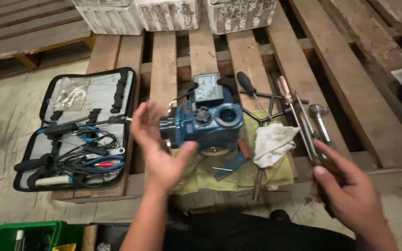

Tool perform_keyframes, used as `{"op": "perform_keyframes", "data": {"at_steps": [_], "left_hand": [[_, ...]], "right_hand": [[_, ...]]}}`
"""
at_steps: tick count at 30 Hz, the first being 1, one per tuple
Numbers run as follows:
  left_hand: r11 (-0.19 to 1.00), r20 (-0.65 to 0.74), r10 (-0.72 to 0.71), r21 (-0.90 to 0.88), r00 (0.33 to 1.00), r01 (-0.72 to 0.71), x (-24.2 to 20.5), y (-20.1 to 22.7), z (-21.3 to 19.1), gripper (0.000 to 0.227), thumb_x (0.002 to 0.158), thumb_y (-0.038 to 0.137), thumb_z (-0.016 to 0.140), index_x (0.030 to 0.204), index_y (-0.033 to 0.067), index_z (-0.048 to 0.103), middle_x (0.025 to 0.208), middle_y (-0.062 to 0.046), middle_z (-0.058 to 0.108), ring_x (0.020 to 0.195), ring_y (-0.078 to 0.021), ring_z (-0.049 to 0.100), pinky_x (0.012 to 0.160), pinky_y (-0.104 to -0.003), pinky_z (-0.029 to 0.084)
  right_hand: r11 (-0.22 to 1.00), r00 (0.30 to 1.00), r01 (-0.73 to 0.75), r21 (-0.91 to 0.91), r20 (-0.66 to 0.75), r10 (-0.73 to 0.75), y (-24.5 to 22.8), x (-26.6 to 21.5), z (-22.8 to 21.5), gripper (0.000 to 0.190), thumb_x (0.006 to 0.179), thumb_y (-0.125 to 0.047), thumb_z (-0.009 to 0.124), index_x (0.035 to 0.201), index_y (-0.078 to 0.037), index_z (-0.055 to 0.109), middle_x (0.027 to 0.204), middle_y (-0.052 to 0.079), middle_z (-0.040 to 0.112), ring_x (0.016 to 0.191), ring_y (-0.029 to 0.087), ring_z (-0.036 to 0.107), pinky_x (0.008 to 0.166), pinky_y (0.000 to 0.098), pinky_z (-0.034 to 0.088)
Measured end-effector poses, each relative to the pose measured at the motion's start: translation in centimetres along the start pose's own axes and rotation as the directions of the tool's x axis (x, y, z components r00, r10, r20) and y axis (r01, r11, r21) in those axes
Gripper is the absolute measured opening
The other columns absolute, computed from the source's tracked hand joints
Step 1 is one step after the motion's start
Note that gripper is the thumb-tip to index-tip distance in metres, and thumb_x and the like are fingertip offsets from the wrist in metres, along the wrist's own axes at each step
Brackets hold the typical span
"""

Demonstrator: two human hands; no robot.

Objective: The person uses a screwdriver to remove a small black cap from a blue mechanical device, then uses a flathead screwdriver to pry and remove a larger component. They wipe the device with a white cloth and continue to clean and inspect the device.

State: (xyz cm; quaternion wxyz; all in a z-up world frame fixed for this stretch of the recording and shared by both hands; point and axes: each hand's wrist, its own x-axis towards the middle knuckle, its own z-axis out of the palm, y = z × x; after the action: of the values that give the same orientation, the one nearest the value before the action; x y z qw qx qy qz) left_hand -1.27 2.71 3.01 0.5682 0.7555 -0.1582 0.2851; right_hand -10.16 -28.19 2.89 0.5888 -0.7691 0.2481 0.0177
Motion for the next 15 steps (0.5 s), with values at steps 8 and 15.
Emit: {"op": "perform_keyframes", "data": {"at_steps": [8, 15], "left_hand": [[0.876, 0.356, 0.07, 0.424, 0.932, -0.228, 3.8, 5.5, 0.1, 0.04, 0.098, 0.039, 0.055, 0.125, 0.0128, 0.068, 0.117, -0.006, 0.072, 0.112, -0.0243, 0.064, 0.098, -0.045, 0.045], [0.77, 0.218, 0.301, 0.519, 0.928, -0.371, 0.6, 8.1, 1.1, 0.027, 0.098, 0.015, 0.067, 0.124, 0.009, 0.069, 0.125, -0.01, 0.062, 0.124, -0.035, 0.058, 0.106, -0.052, 0.043]], "right_hand": [[0.986, 0.989, 0.125, 0.11, 0.069, -0.133, 2.1, 0.9, -0.1, 0.054, 0.096, -0.007, 0.06, 0.15, -0.007, 0.062, 0.08, 0.021, 0.069, 0.058, 0.028, 0.056, 0.048, 0.042, 0.045], [0.99, 0.99, 0.139, -0.002, 0.003, -0.139, 1.9, 1.2, -0.4, 0.056, 0.097, -0.016, 0.06, 0.153, -0.014, 0.057, 0.089, 0.016, 0.072, 0.064, 0.024, 0.062, 0.05, 0.0378, 0.049]]}}
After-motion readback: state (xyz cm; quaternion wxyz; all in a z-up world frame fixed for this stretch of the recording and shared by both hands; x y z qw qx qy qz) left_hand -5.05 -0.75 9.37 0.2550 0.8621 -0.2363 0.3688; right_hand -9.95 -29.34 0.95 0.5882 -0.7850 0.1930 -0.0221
